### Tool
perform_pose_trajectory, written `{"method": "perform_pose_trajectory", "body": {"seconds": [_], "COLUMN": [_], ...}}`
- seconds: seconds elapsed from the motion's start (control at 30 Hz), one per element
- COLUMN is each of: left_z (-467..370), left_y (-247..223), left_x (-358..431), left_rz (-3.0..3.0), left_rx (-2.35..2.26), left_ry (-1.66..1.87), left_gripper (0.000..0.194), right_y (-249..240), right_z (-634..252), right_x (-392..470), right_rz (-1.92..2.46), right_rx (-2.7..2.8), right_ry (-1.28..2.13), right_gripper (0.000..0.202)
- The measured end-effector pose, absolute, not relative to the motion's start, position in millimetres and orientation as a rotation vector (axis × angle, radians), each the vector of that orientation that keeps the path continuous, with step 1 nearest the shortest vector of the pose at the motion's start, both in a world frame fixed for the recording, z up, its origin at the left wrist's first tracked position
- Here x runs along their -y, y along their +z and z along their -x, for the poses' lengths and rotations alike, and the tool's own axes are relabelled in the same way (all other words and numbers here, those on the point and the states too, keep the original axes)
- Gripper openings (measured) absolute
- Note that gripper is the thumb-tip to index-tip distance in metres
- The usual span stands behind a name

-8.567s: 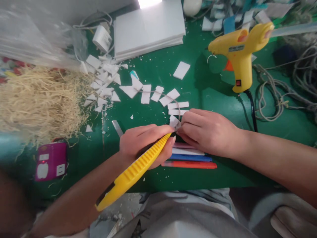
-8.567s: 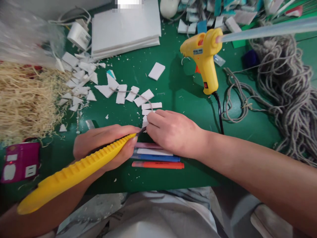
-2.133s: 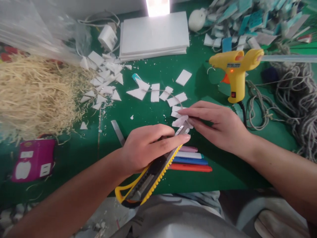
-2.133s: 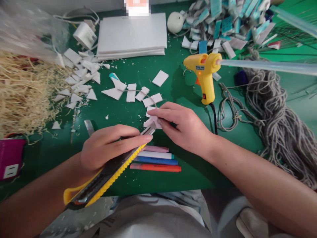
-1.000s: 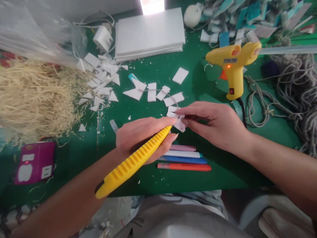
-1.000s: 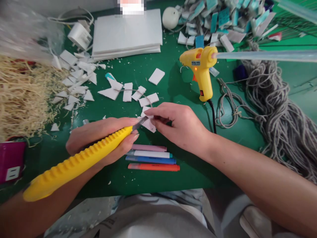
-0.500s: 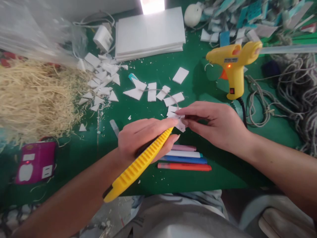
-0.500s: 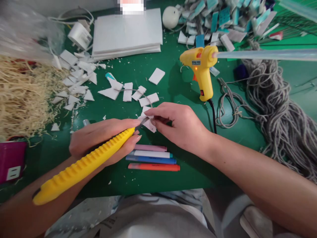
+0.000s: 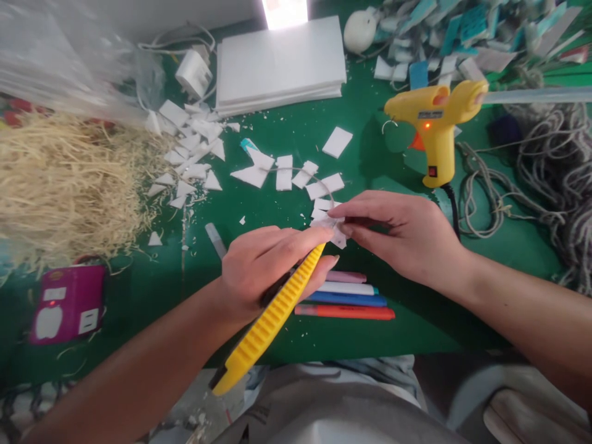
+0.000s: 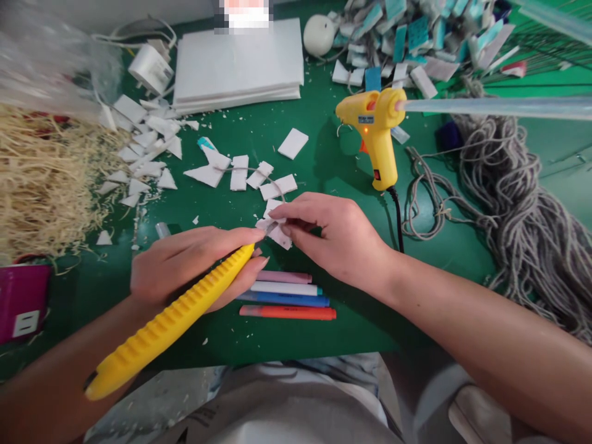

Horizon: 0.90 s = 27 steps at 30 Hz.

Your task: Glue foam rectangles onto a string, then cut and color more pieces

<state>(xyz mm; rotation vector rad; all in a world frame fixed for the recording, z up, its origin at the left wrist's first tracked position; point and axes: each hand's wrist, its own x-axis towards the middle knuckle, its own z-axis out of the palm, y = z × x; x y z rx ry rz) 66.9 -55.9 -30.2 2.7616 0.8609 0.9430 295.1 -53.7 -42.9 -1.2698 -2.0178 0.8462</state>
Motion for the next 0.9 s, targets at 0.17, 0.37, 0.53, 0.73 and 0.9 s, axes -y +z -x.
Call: {"method": "perform_pose_trajectory", "body": {"seconds": [0.17, 0.37, 0.53, 0.73, 0.9], "left_z": [-68, -66, -65, -64, -60], "left_y": [-30, -33, -31, -31, -28], "left_x": [56, 56, 59, 62, 67], "left_rz": [-2.77, -2.764, -2.691, -2.704, -2.829], "left_rx": [-0.88, -0.864, -0.853, -0.845, -0.739], "left_ry": [0.953, 0.934, 0.991, 1.103, 1.007], "left_gripper": [0.013, 0.012, 0.014, 0.013, 0.02], "right_y": [-42, -43, -39, -39, -41], "right_z": [-295, -295, -295, -295, -296], "right_x": [54, 54, 55, 56, 56], "right_rz": [1.299, 1.305, 1.263, 1.199, 1.269], "right_rx": [1.986, 2.008, 2.047, 2.088, 2.073], "right_ry": [0.88, 0.868, 0.807, 0.742, 0.68], "right_gripper": [0.025, 0.024, 0.026, 0.029, 0.026]}}
